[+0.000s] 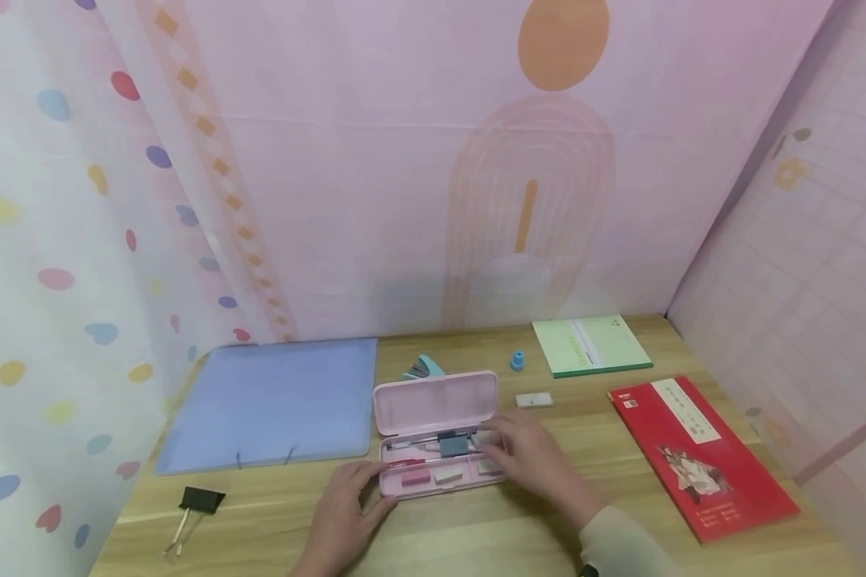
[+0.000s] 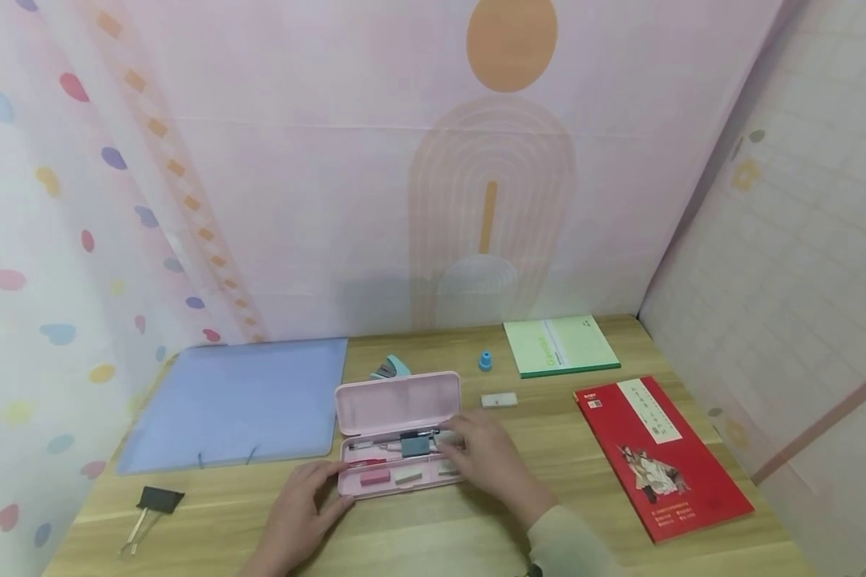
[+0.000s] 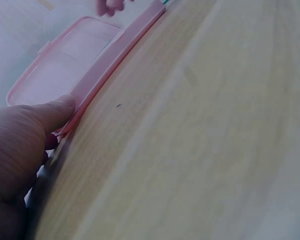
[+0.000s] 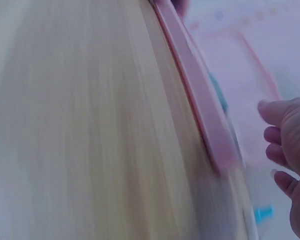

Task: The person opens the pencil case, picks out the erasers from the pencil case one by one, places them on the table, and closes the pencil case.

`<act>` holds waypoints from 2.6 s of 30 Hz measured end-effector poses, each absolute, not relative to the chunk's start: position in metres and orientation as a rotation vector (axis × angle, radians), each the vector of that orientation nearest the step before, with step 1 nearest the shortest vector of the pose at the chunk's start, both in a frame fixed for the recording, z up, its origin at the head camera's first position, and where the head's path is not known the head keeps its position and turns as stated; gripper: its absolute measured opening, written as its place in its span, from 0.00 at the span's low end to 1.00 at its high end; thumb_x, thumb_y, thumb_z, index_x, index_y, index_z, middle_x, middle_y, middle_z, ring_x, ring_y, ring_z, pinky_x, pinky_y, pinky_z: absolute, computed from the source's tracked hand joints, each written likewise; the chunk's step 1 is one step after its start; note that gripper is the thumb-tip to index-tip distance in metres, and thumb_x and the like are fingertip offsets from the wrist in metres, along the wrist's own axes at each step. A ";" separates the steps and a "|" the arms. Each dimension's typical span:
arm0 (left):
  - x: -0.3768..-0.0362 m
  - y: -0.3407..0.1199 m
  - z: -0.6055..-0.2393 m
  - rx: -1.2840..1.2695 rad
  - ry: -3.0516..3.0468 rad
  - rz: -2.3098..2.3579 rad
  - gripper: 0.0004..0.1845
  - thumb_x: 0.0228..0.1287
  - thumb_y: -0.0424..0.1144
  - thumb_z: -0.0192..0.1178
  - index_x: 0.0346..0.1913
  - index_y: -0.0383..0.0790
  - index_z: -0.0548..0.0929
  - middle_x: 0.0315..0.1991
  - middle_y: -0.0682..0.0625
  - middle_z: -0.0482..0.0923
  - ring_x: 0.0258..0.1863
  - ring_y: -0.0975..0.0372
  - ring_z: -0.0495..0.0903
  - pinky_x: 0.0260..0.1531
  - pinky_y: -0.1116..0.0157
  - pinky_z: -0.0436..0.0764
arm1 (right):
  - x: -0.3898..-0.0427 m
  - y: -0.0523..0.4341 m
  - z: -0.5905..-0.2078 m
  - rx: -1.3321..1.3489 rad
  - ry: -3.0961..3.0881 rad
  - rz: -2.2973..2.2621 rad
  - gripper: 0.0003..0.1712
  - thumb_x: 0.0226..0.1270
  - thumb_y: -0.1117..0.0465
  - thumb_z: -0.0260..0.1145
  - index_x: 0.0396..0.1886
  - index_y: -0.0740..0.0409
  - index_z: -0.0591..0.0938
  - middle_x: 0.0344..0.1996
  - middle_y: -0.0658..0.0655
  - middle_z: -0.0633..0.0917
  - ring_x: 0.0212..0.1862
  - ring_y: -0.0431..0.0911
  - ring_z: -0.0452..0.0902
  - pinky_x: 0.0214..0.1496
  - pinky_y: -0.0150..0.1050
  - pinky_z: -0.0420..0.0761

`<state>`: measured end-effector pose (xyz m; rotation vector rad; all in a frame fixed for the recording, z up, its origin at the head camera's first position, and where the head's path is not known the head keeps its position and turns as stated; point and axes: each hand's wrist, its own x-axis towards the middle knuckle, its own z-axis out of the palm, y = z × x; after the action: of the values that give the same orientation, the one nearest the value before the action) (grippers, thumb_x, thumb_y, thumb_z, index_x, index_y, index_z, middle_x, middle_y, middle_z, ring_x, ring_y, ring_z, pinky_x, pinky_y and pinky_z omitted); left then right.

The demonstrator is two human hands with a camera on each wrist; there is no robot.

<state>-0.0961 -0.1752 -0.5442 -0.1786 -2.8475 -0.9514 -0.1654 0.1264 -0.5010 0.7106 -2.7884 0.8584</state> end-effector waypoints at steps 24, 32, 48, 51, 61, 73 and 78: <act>-0.097 -0.177 -0.547 -0.195 -2.838 -0.943 0.25 0.54 0.51 0.70 0.55 0.51 0.81 0.52 0.57 0.77 0.55 0.61 0.71 0.58 0.56 0.73 | -0.174 0.109 -0.500 0.669 -2.847 1.193 0.07 0.64 0.57 0.67 0.39 0.38 0.86 0.41 0.39 0.81 0.46 0.38 0.74 0.50 0.40 0.79; -0.096 -0.177 -0.544 -0.201 -2.808 -0.928 0.26 0.53 0.52 0.71 0.55 0.50 0.81 0.52 0.56 0.77 0.55 0.61 0.71 0.58 0.55 0.73 | -0.182 0.172 -0.501 0.287 -2.804 1.244 0.09 0.63 0.62 0.69 0.37 0.40 0.86 0.38 0.41 0.83 0.39 0.40 0.76 0.43 0.38 0.81; -0.094 -0.176 -0.543 -0.178 -2.842 -0.945 0.26 0.54 0.51 0.70 0.56 0.50 0.81 0.53 0.56 0.76 0.56 0.61 0.71 0.58 0.55 0.73 | -0.195 0.187 -0.524 0.367 -2.989 0.978 0.17 0.60 0.59 0.72 0.49 0.43 0.85 0.47 0.46 0.80 0.52 0.44 0.76 0.55 0.48 0.79; -0.094 -0.176 -0.543 -0.176 -2.848 -0.937 0.25 0.54 0.51 0.70 0.55 0.50 0.81 0.52 0.56 0.76 0.56 0.61 0.71 0.58 0.55 0.73 | -0.196 0.186 -0.523 0.362 -3.006 0.966 0.17 0.61 0.59 0.71 0.50 0.43 0.85 0.48 0.45 0.80 0.52 0.43 0.76 0.57 0.48 0.78; -0.094 -0.176 -0.542 -0.175 -2.862 -0.914 0.25 0.54 0.51 0.70 0.56 0.51 0.80 0.53 0.56 0.76 0.56 0.60 0.71 0.58 0.55 0.73 | -0.194 0.185 -0.529 0.376 -2.954 0.941 0.17 0.60 0.61 0.71 0.50 0.46 0.85 0.48 0.47 0.81 0.52 0.44 0.76 0.56 0.48 0.79; -0.095 -0.176 -0.543 -0.174 -2.848 -0.921 0.25 0.54 0.51 0.70 0.56 0.51 0.80 0.52 0.56 0.76 0.56 0.61 0.71 0.58 0.56 0.73 | -0.191 0.183 -0.524 0.392 -2.916 0.937 0.18 0.59 0.61 0.72 0.50 0.47 0.84 0.50 0.47 0.79 0.52 0.44 0.75 0.56 0.47 0.79; -0.096 -0.177 -0.543 -0.182 -2.832 -0.912 0.26 0.53 0.51 0.71 0.56 0.51 0.80 0.53 0.56 0.76 0.56 0.61 0.71 0.58 0.55 0.73 | -0.184 0.168 -0.508 0.553 -2.805 0.920 0.18 0.57 0.60 0.74 0.49 0.50 0.85 0.50 0.49 0.81 0.54 0.46 0.75 0.55 0.48 0.79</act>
<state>-0.0958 -0.1766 -0.5434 -0.1821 -2.8319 -0.9122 -0.1836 0.1676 -0.5076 0.5526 -2.8051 0.9198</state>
